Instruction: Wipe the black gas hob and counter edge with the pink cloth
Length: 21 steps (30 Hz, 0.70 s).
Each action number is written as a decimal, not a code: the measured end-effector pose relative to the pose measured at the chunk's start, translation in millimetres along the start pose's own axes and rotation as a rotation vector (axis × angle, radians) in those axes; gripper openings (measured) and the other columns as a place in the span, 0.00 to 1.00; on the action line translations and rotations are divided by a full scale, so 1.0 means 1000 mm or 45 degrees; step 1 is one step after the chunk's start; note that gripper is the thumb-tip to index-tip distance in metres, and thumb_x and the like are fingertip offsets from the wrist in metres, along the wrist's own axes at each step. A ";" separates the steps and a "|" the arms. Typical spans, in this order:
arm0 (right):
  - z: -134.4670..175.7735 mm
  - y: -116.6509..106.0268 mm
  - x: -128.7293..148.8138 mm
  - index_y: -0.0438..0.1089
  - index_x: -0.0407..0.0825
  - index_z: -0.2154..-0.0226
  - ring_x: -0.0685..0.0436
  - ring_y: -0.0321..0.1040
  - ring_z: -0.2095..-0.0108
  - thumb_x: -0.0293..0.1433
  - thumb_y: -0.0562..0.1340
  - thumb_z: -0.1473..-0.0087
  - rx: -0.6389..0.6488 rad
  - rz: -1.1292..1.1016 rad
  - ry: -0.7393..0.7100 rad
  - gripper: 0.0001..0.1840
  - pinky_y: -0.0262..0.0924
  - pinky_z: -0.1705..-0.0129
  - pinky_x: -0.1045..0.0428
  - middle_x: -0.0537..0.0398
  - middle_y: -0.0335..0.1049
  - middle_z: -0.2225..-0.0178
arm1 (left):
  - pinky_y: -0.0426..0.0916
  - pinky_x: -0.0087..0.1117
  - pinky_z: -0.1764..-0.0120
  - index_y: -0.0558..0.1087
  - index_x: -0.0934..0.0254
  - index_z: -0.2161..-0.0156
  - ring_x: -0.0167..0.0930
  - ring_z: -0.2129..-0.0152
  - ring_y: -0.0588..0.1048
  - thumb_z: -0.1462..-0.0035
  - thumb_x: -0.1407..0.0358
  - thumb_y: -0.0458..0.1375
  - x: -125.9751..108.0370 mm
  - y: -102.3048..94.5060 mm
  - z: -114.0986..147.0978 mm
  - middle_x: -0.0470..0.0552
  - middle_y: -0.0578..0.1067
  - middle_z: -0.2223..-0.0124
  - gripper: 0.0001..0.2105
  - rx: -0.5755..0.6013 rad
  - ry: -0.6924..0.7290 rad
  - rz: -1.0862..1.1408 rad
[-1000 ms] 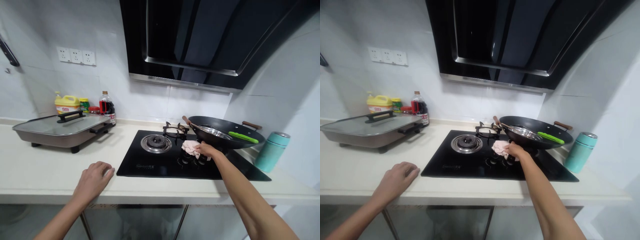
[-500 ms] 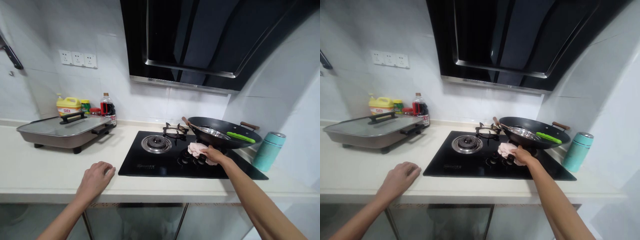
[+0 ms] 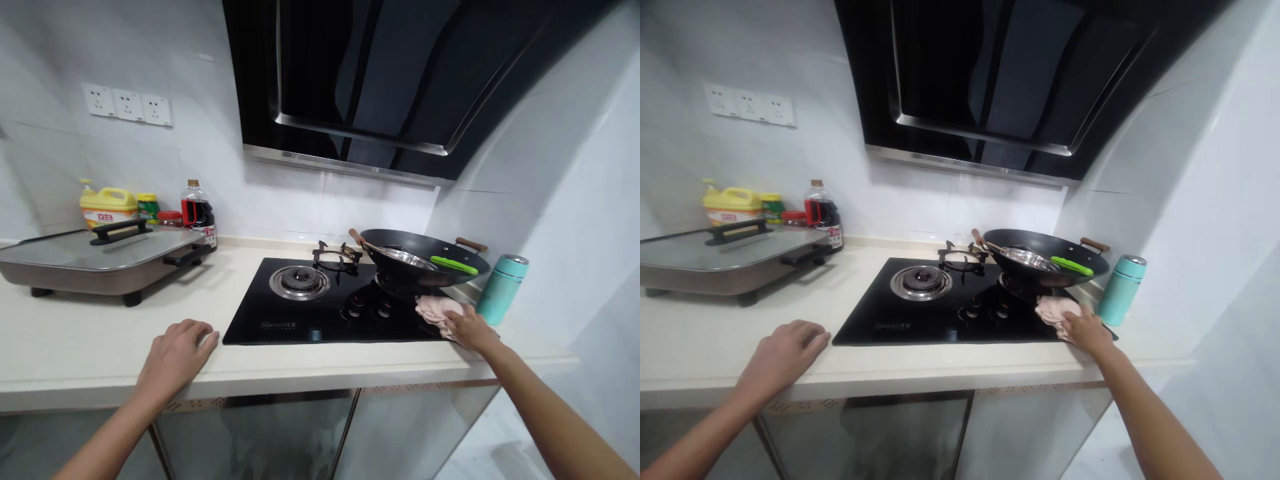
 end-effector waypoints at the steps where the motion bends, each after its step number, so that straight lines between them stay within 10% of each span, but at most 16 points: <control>1: 0.003 -0.004 -0.002 0.77 0.62 0.52 0.28 0.64 0.43 0.45 0.69 0.47 -0.016 0.014 0.011 0.19 0.59 0.44 0.39 0.43 0.68 0.46 | 0.66 0.42 0.54 0.81 0.60 0.59 0.47 0.51 0.74 0.36 0.52 0.46 -0.001 -0.001 0.000 0.57 0.81 0.50 0.23 -0.002 0.000 0.000; 8: 0.047 -0.001 0.061 0.77 0.55 0.51 0.43 0.69 0.60 0.42 0.58 0.36 -0.114 0.058 -0.032 0.17 0.60 0.57 0.50 0.46 0.65 0.51 | 0.66 0.43 0.53 0.81 0.61 0.56 0.47 0.50 0.74 0.36 0.52 0.45 -0.003 0.002 0.000 0.59 0.80 0.48 0.24 0.024 -0.020 -0.006; 21: 0.152 -0.035 0.385 0.78 0.57 0.55 0.39 0.63 0.47 0.42 0.62 0.38 -0.152 -0.478 -0.850 0.13 0.61 0.49 0.45 0.50 0.64 0.43 | 0.66 0.43 0.53 0.81 0.60 0.56 0.47 0.50 0.74 0.35 0.53 0.44 -0.001 0.004 -0.001 0.58 0.80 0.48 0.24 0.003 -0.013 -0.061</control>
Point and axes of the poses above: each hand's wrist, its own z-axis away from the middle knuckle, its own y-axis out of the palm, x = y × z, the point moved 10 cm from there along -z, towards the middle knuckle
